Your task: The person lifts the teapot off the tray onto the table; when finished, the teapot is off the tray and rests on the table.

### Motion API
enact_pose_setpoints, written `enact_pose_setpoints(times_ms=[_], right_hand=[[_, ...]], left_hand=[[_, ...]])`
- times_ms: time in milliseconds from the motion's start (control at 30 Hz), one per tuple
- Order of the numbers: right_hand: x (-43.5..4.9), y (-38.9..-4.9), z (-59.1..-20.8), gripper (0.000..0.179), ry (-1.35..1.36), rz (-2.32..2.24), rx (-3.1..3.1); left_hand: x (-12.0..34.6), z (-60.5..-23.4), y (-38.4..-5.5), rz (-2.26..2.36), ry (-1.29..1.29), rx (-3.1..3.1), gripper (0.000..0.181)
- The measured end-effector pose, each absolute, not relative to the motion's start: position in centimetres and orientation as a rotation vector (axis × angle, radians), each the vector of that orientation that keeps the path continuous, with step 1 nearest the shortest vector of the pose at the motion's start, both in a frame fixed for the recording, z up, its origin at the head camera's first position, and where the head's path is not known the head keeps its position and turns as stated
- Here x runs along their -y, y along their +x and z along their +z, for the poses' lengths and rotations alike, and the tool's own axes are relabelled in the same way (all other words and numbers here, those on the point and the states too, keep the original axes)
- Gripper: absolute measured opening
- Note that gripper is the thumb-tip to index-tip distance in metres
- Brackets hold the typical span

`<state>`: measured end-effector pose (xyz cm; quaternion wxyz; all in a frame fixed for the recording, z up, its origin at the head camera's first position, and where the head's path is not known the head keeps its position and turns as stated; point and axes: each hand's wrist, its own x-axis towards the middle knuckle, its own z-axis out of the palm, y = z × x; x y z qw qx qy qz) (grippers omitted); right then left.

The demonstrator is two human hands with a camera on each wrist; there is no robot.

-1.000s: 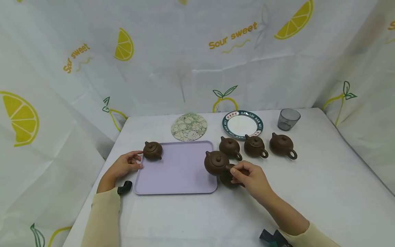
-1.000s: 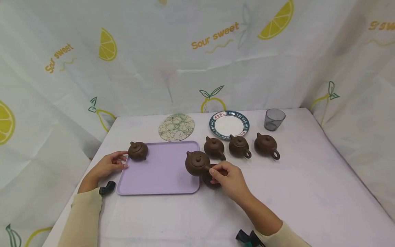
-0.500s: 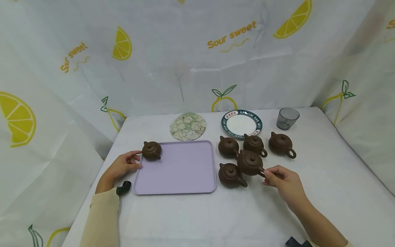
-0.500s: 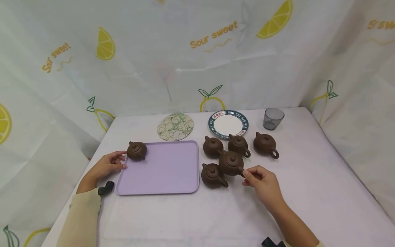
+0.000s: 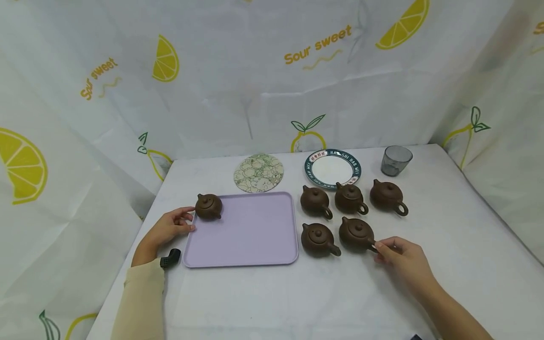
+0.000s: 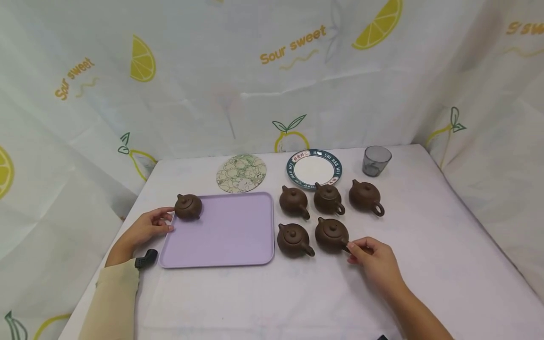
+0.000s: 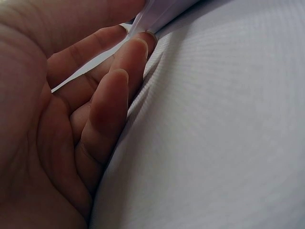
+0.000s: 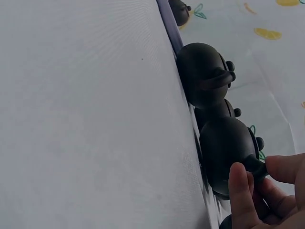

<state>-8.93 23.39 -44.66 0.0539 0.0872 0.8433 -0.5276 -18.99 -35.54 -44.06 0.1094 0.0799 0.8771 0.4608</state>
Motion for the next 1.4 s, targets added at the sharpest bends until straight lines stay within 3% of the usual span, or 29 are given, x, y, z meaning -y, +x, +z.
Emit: enact_pose_setpoints(times_ms=[233, 433, 600, 733, 867, 1167, 1400], right_hand=[[-23.8, -8.6, -45.0, 0.037, 0.294, -1.576, -2.569], [-24.2, -8.7, -44.7, 0.037, 0.257, -1.563, -2.557], [-24.2, -9.5, -42.9, 0.050, 0.292, -1.450, -2.648], [-22.5, -11.0, -40.6, 0.049, 0.253, -1.532, -2.686], [-19.2, -12.6, -39.4, 0.038, 0.087, -1.689, -2.610], [-7.3, -15.0, -40.4, 0.018, -0.341, -1.846, -2.244], [0.2, -17.2, -42.0, 0.016, -0.328, -1.747, -2.164]], left_hand=[[35.5, -44.0, -19.0, 1.326, 0.238, -2.601, 0.060], [36.7, -46.1, -20.0, 1.366, 0.225, -2.588, 0.064], [37.2, -46.8, -20.5, 1.369, 0.241, -2.604, 0.066], [37.3, -46.8, -20.4, 1.375, 0.259, -2.615, 0.066], [37.4, -46.8, -20.2, 1.377, 0.255, -2.606, 0.065], [37.4, -46.6, -20.0, 1.385, 0.235, -2.580, 0.068], [37.3, -46.8, -20.1, 1.379, 0.250, -2.589, 0.066]])
